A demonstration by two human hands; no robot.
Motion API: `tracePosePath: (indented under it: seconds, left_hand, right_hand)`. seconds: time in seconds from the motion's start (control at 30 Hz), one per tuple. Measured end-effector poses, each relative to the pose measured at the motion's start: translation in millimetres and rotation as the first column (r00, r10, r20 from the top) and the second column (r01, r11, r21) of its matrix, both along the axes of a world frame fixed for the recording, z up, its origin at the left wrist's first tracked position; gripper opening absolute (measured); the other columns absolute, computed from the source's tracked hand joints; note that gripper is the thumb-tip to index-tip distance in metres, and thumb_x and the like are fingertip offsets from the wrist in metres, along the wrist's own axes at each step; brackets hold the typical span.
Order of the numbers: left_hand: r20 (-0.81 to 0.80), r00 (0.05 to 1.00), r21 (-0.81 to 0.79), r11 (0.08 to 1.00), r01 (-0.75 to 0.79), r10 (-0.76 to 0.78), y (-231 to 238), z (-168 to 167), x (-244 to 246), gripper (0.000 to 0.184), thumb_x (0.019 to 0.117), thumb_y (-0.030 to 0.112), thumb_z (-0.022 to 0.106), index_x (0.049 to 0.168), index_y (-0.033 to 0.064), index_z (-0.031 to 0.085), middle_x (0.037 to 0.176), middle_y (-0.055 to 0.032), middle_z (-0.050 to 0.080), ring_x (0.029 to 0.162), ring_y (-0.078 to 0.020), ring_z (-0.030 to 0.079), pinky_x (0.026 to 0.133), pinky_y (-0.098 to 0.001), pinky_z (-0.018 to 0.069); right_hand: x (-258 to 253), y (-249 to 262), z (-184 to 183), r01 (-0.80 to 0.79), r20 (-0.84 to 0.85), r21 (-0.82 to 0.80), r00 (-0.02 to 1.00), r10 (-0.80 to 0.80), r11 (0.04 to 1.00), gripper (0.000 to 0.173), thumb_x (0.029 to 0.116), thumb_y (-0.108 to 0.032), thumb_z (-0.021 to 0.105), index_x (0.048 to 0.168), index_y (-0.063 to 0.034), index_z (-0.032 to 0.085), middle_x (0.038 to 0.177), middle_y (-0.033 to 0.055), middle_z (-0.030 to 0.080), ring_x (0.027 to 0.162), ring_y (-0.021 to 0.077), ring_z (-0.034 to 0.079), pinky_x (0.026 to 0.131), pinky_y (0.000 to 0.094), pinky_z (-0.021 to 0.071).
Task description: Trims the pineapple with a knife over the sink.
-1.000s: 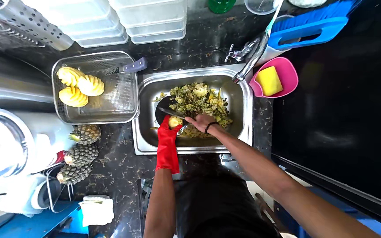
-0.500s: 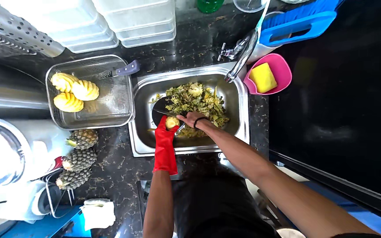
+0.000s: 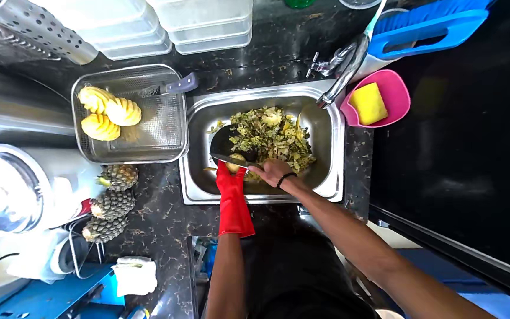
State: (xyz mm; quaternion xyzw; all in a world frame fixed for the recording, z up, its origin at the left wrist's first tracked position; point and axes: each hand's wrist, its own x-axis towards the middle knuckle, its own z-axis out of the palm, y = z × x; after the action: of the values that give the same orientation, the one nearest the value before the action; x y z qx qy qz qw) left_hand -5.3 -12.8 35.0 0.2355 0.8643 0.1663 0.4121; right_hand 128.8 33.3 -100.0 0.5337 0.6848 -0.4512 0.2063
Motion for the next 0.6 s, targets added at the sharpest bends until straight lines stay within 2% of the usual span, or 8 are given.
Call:
tracePosePath:
  seconds: [0.1, 0.3, 0.33, 0.37, 0.47, 0.53, 0.6]
  left_hand:
    - [0.023, 1.0, 0.029, 1.0, -0.006, 0.006, 3, 5, 0, 0.056, 0.0954, 0.013, 0.071, 0.145, -0.0026, 0.049, 0.139, -0.0252, 0.058, 0.131, -0.0362, 0.055, 0.11, -0.049, 0.0416]
    - [0.012, 1.0, 0.031, 1.0, -0.004, 0.003, -1, -1, -1, 0.05, 0.0972, 0.012, 0.068, 0.142, -0.0025, 0.053, 0.137, -0.0244, 0.06, 0.129, -0.0358, 0.057, 0.109, -0.0497, 0.0432]
    - [0.019, 1.0, 0.036, 0.999, -0.002, 0.001, -1, -1, -2, 0.048, 0.0976, 0.012, 0.067, 0.141, -0.0022, 0.053, 0.136, -0.0243, 0.061, 0.128, -0.0356, 0.057, 0.108, -0.0498, 0.0436]
    - [0.012, 1.0, 0.06, 0.998, 0.0, -0.001, -4, -5, -1, 0.046, 0.0973, 0.014, 0.068, 0.139, -0.0012, 0.055, 0.133, -0.0239, 0.062, 0.125, -0.0353, 0.059, 0.106, -0.0502, 0.0449]
    - [-0.073, 0.997, 0.173, 0.984, 0.028, -0.016, -24, -34, 5, 0.059, 0.0945, 0.022, 0.073, 0.147, 0.0083, 0.05, 0.136, -0.0181, 0.062, 0.124, -0.031, 0.061, 0.104, -0.049, 0.0493]
    - [-0.078, 0.997, 0.132, 0.991, 0.036, -0.026, -21, -32, 5, 0.064, 0.0938, 0.021, 0.074, 0.15, 0.0079, 0.046, 0.141, -0.0188, 0.059, 0.129, -0.0321, 0.057, 0.107, -0.0492, 0.0464]
    - [-0.083, 0.996, 0.084, 0.995, 0.051, -0.044, -18, -35, 2, 0.067, 0.0927, 0.021, 0.075, 0.151, 0.0085, 0.045, 0.141, -0.0197, 0.058, 0.129, -0.0341, 0.057, 0.107, -0.0514, 0.046]
  right_hand:
    - [-4, -3, 0, -0.055, 0.023, 0.047, 0.998, 0.054, 0.997, 0.077, 0.0989, -0.074, 0.039, 0.087, -0.0049, 0.072, 0.085, 0.018, 0.071, 0.087, 0.0382, 0.071, 0.074, 0.0605, 0.055]
    - [-7, -15, -16, -0.088, 0.029, 0.24, 0.996, 0.083, 0.967, 0.078, 0.0969, -0.077, 0.039, 0.083, -0.0072, 0.071, 0.077, 0.0165, 0.07, 0.078, 0.0374, 0.072, 0.064, 0.0586, 0.0556]
    - [-13, -11, -11, -0.09, 0.035, 0.231, 0.996, 0.084, 0.969, 0.079, 0.0979, -0.076, 0.038, 0.085, -0.0058, 0.072, 0.08, 0.0178, 0.071, 0.081, 0.0384, 0.072, 0.066, 0.0591, 0.0558]
    - [-22, -1, 2, -0.091, 0.061, 0.161, 0.995, 0.082, 0.983, 0.08, 0.0999, -0.074, 0.037, 0.092, -0.0032, 0.073, 0.09, 0.0204, 0.073, 0.091, 0.0402, 0.073, 0.074, 0.0606, 0.0554]
    - [-37, 31, 17, -0.028, 0.114, -0.007, 0.993, 0.029, 1.0, 0.081, 0.103, -0.07, 0.032, 0.109, 0.0004, 0.072, 0.116, 0.0247, 0.071, 0.115, 0.0421, 0.067, 0.092, 0.0631, 0.0512]
    - [-35, 43, 17, 0.026, 0.076, -0.072, 0.997, -0.02, 0.997, 0.083, 0.1043, -0.068, 0.031, 0.111, 0.0036, 0.072, 0.119, 0.0271, 0.069, 0.118, 0.0437, 0.065, 0.097, 0.0637, 0.0495]
    - [-26, 46, 17, 0.029, 0.028, -0.117, 0.999, -0.026, 0.993, 0.084, 0.1033, -0.07, 0.031, 0.11, 0.0037, 0.071, 0.117, 0.0273, 0.069, 0.115, 0.0446, 0.066, 0.097, 0.0644, 0.0494]
